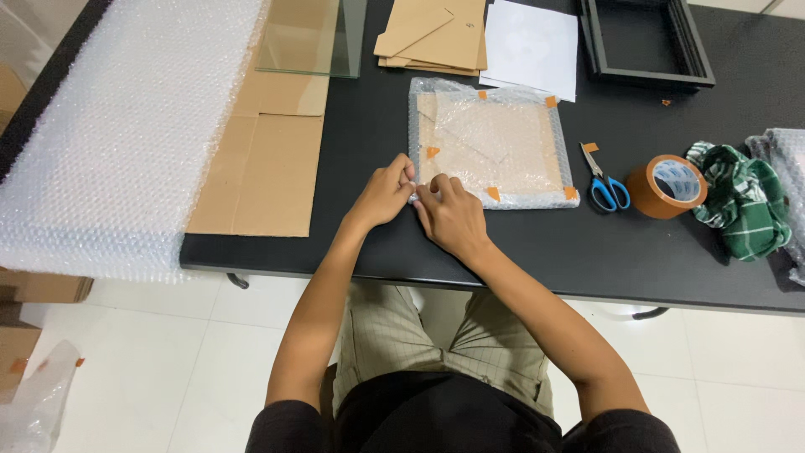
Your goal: The person wraps a picture frame backing with bubble wrap, secures the wrapping with tape using scissors, and then places the wrapped component into the black frame.
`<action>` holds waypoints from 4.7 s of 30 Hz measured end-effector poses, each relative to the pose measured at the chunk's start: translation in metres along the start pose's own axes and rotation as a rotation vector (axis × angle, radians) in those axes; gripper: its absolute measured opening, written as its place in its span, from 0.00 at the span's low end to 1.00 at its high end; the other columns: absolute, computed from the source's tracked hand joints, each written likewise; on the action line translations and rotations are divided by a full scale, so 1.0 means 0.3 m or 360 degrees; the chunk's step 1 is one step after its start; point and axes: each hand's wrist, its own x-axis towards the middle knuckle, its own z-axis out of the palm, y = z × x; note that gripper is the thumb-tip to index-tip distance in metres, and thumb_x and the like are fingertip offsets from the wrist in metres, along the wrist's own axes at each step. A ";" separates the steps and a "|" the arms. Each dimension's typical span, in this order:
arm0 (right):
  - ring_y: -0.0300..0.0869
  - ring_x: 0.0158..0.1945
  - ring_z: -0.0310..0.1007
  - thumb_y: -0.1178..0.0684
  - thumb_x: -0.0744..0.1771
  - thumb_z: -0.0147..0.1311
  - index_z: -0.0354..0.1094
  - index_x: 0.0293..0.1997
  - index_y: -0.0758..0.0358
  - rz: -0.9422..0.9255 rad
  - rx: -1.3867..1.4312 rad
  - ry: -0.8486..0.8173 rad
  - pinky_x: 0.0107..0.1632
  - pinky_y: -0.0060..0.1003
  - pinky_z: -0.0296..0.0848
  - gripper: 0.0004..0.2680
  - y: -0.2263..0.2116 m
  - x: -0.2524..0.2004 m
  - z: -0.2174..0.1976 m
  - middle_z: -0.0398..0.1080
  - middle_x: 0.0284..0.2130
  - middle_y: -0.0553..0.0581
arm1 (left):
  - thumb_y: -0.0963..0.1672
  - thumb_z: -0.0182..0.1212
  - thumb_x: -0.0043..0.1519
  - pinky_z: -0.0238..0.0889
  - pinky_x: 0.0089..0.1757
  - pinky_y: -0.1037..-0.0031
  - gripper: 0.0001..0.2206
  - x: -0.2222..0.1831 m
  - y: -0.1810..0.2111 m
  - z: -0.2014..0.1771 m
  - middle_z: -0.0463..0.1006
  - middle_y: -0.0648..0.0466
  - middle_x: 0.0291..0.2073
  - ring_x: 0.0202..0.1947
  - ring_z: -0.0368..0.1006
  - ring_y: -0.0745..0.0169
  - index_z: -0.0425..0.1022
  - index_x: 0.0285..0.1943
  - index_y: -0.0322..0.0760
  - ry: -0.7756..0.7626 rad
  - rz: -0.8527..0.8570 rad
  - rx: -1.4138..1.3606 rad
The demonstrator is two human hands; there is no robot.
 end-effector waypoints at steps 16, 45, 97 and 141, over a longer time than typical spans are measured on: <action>0.51 0.42 0.67 0.50 0.64 0.60 0.79 0.48 0.52 0.0021 0.0318 0.0000 0.43 0.44 0.68 0.10 0.079 -0.033 0.028 0.65 0.40 0.54 | 0.37 0.51 0.61 0.65 0.43 0.68 0.13 -0.088 0.070 -0.033 0.77 0.53 0.38 0.44 0.72 0.55 0.83 0.43 0.41 0.0343 0.0841 0.0902; 0.65 0.40 0.82 0.47 0.66 0.61 0.77 0.52 0.57 0.1577 -0.0108 -0.0214 0.40 0.60 0.81 0.12 1.055 -0.236 0.069 0.77 0.37 0.64 | 0.42 0.65 0.52 0.66 0.40 0.59 0.13 0.550 0.424 0.873 0.79 0.47 0.35 0.41 0.73 0.47 0.82 0.46 0.35 0.0319 0.0691 0.0885; 0.50 0.43 0.77 0.60 0.62 0.66 0.75 0.49 0.56 0.0718 0.1079 0.0441 0.48 0.43 0.76 0.12 0.699 -0.040 -0.071 0.75 0.46 0.57 | 0.52 0.69 0.63 0.63 0.59 0.47 0.30 0.477 0.153 0.195 0.74 0.38 0.61 0.65 0.67 0.34 0.70 0.71 0.34 0.0687 -0.0172 0.0915; 0.49 0.41 0.79 0.66 0.63 0.63 0.62 0.69 0.50 0.0594 0.1270 -0.0392 0.48 0.44 0.74 0.26 0.518 0.374 0.245 0.81 0.41 0.56 | 0.51 0.67 0.53 0.47 0.55 0.53 0.14 0.423 -0.067 0.098 0.78 0.57 0.49 0.54 0.69 0.52 0.79 0.48 0.56 0.0481 -0.0503 0.0320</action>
